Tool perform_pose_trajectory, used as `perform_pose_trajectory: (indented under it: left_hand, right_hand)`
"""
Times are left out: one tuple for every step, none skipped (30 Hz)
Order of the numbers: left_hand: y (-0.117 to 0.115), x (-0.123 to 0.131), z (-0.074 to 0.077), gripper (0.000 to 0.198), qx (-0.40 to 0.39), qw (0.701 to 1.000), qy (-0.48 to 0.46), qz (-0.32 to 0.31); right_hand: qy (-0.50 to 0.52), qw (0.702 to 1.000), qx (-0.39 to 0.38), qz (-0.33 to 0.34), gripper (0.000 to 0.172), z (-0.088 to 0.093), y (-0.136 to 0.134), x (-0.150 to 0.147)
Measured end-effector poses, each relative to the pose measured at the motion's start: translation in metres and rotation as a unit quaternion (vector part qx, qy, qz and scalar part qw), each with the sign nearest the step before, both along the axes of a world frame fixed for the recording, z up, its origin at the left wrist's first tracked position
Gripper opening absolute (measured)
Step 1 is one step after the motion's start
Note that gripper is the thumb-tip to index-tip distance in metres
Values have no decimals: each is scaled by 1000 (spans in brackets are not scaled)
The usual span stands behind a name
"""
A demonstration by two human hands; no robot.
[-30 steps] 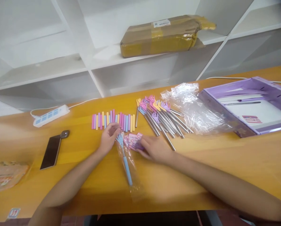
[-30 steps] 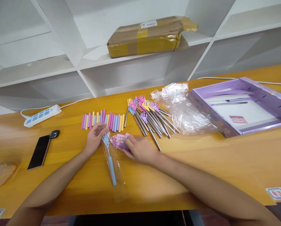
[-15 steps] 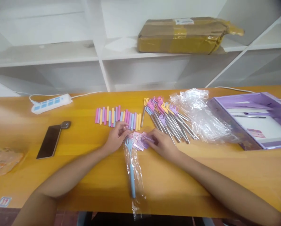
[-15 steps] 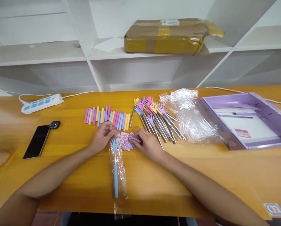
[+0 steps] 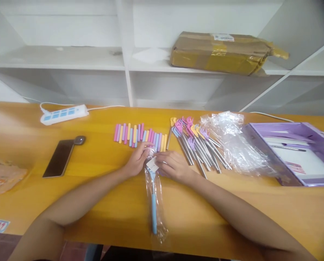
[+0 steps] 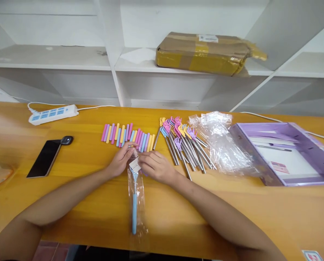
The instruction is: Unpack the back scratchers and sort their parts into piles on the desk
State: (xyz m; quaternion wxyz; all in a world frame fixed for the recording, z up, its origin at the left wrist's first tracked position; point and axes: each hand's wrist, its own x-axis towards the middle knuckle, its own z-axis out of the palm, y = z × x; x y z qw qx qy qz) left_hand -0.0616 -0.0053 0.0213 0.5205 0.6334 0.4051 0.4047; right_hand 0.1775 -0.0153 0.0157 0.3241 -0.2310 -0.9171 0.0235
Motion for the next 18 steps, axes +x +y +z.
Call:
perform_pose_trajectory:
  left_hand:
    - [0,-1,0,50,4,1000,3,-9]
    - [-1,-2,0,50,6,1000,4,-26]
    - [-2,-4,0,51,9,999,3,-49]
    - [-2,-5,0,52,9,997,1,-76]
    - [-3,-6,0,54,8,995,-1,-101]
    - [-3,-7,-1,55,6,992,-2,-122]
    - [-3,-8,-1,56,6,991,-2,-137]
    - [-4,-8,-1,57,7,989,-2,-145]
    - [-4,-8,-2,58,9,989,-3,-149]
    - [-4,-7,-3,59,10,989,-7,-149]
    - [-5,-6,-4,60,8,989,-13,-150]
    - [-5,-5,-7,62,5,988,-19,-152]
    - [-5,-3,-9,63,8,988,-27,-154]
    - [-5,-1,-12,63,18,987,-33,-156]
    - [-5,0,-15,59,38,986,-39,-156]
    - [-4,1,-17,54,66,985,-43,-155]
    - [-4,2,-20,47,96,982,-45,-154]
    - [-3,2,-21,40,123,979,-43,-155]
  right_hand:
    - [8,1000,10,-6,12,-1,1,0]
    - [18,1000,18,-13,11,-1,1,1]
    - [31,999,27,-18,10,-2,1,3]
    - [42,998,32,-22,11,-2,2,4]
    - [50,998,31,-22,12,-2,3,6]
    - [59,998,28,-19,14,-2,4,7]
    - [67,997,23,-13,16,-2,5,8]
    - [77,997,16,-7,19,-2,6,8]
    - [92,996,8,-2,21,-1,7,7]
    - [116,993,-3,-2,23,0,7,6]
    - [148,989,-15,-9,23,0,6,5]
    - [183,982,-31,-25,22,1,5,4]
    - [216,974,-53,-48,20,2,3,2]
    - [247,962,-81,-78,17,2,2,1]
    - [274,949,-109,-112,13,1,1,0]
    - [294,934,-139,-145,9,0,0,-1]
    - [311,920,-169,-170,9,-2,0,-1]
    - [325,906,-196,-186,12,-4,0,-1]
